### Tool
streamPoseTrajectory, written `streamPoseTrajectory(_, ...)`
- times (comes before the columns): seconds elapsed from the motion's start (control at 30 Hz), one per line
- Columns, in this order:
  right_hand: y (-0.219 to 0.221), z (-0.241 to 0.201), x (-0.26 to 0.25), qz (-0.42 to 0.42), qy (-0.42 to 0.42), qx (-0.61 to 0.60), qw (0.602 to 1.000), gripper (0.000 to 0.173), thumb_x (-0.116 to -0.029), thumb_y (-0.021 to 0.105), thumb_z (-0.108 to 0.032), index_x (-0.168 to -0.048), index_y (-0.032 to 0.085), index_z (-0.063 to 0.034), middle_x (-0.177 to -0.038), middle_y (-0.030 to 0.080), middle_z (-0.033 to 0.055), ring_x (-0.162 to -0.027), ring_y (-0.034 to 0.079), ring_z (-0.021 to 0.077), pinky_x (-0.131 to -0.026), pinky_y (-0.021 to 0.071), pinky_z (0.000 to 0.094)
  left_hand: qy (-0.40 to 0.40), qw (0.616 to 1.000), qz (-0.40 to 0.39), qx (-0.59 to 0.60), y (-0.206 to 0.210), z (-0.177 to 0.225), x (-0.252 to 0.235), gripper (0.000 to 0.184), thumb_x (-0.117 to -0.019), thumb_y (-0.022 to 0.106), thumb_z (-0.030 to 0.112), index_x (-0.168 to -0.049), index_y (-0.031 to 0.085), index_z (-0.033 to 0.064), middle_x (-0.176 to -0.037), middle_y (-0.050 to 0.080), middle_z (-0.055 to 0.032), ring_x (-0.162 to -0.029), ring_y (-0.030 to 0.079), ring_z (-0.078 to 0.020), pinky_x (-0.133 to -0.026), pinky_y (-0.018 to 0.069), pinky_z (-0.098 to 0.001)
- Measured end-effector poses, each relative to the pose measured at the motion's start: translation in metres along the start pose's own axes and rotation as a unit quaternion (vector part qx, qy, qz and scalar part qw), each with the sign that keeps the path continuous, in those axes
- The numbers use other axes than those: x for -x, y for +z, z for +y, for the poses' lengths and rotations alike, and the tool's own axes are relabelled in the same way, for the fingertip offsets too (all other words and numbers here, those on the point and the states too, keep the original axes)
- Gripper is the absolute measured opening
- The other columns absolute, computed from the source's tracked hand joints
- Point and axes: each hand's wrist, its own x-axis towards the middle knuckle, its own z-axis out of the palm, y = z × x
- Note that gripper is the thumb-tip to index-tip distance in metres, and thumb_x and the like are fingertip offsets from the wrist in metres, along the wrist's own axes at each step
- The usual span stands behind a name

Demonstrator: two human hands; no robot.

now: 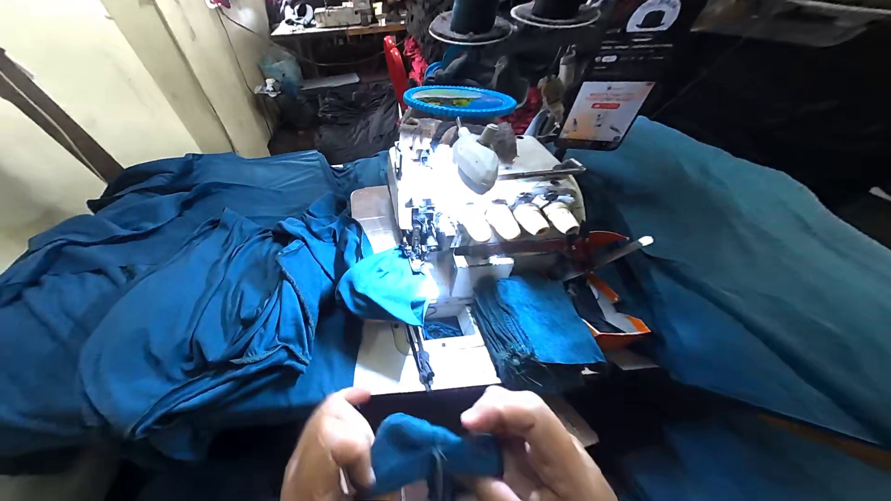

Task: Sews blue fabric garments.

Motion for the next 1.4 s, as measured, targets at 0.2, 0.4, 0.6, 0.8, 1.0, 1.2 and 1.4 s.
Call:
streamPoseTrajectory(0.2,0.003,0.003,0.004,0.103,-0.076,0.145,0.981,0.013,-0.0944,0.064,-0.003,-0.091,0.051,-0.0032,-0.079,0.053,0.007,-0.076,0.056,0.0052,-0.072,0.047,0.0133,-0.051,0.993,-0.068,0.081,0.022,-0.005,0.018,0.036,-0.0991,0.062,0.049,-0.121,0.06,0.0202,-0.125,0.062,0.0066,-0.124,0.057,-0.0054,-0.11,0.0444,-0.03)
streamPoseTrajectory(0.4,-0.005,-0.01,0.001,-0.074,-0.095,0.085,0.989,0.014,-0.0965,0.061,-0.017,-0.091,0.058,-0.004,-0.085,0.056,0.0114,-0.087,0.055,0.018,-0.078,0.0431,0.0258,-0.207,0.93,-0.078,0.293,0.012,-0.01,0.009,0.014,-0.0947,0.069,0.009,-0.107,0.074,0.0137,-0.099,0.077,0.0055,-0.099,0.072,-0.0047,-0.113,0.0472,-0.0384)
streamPoseTrajectory(0.6,-0.017,-0.008,-0.014,-0.047,-0.041,0.079,0.995,0.026,-0.1013,0.065,-0.03,-0.109,0.07,-0.005,-0.103,0.063,0.0066,-0.104,0.058,0.007,-0.094,0.0472,0.0202,-0.196,0.923,-0.093,0.319,0.007,-0.001,-0.003,0.016,-0.0966,0.067,0.011,-0.111,0.074,0.0132,-0.101,0.078,0.0039,-0.1,0.072,-0.0047,-0.109,0.05,-0.0343)
streamPoseTrajectory(0.8,-0.002,-0.005,-0.013,-0.011,0.052,-0.261,0.964,0.009,-0.1049,0.056,-0.023,-0.109,0.064,-0.0213,-0.101,0.069,-0.0125,-0.094,0.065,-0.0041,-0.084,0.0546,0.0176,-0.24,0.872,-0.088,0.418,0.002,0.002,-0.006,0.017,-0.1027,0.058,0.022,-0.116,0.069,0.0188,-0.106,0.073,0.0108,-0.102,0.069,-0.0015,-0.104,0.0543,-0.0326)
streamPoseTrajectory(1.0,-0.01,-0.005,-0.01,-0.069,0.116,-0.305,0.943,0.028,-0.0975,0.068,-0.018,-0.125,0.063,-0.0201,-0.1,0.074,-0.0116,-0.088,0.069,-0.0037,-0.078,0.0571,0.0168,-0.289,0.822,-0.157,0.465,-0.002,0.006,-0.008,0.026,-0.1,0.063,0.028,-0.125,0.063,0.023,-0.109,0.071,0.0106,-0.096,0.066,0.0026,-0.083,0.0538,-0.0171)
streamPoseTrajectory(1.2,-0.021,0.001,-0.014,-0.087,0.11,-0.302,0.943,0.024,-0.1029,0.059,-0.015,-0.125,0.067,-0.016,-0.103,0.074,-0.0097,-0.092,0.068,-0.0022,-0.084,0.057,0.0186,-0.312,0.825,-0.16,0.442,0.005,-0.001,-0.001,0.03,-0.0921,0.074,0.019,-0.121,0.067,0.0154,-0.1,0.073,0.0079,-0.087,0.066,0.0016,-0.08,0.0552,-0.019)
streamPoseTrajectory(1.4,-0.023,0.002,-0.012,-0.106,0.129,-0.344,0.924,0.031,-0.1007,0.063,-0.012,-0.131,0.062,-0.017,-0.099,0.076,-0.0078,-0.087,0.07,-0.002,-0.08,0.0571,0.0175,-0.326,0.797,-0.205,0.465,-0.002,0.0,-0.004,0.03,-0.1019,0.061,0.025,-0.131,0.06,0.0188,-0.105,0.073,0.0073,-0.092,0.066,0.0018,-0.081,0.0534,-0.0182)
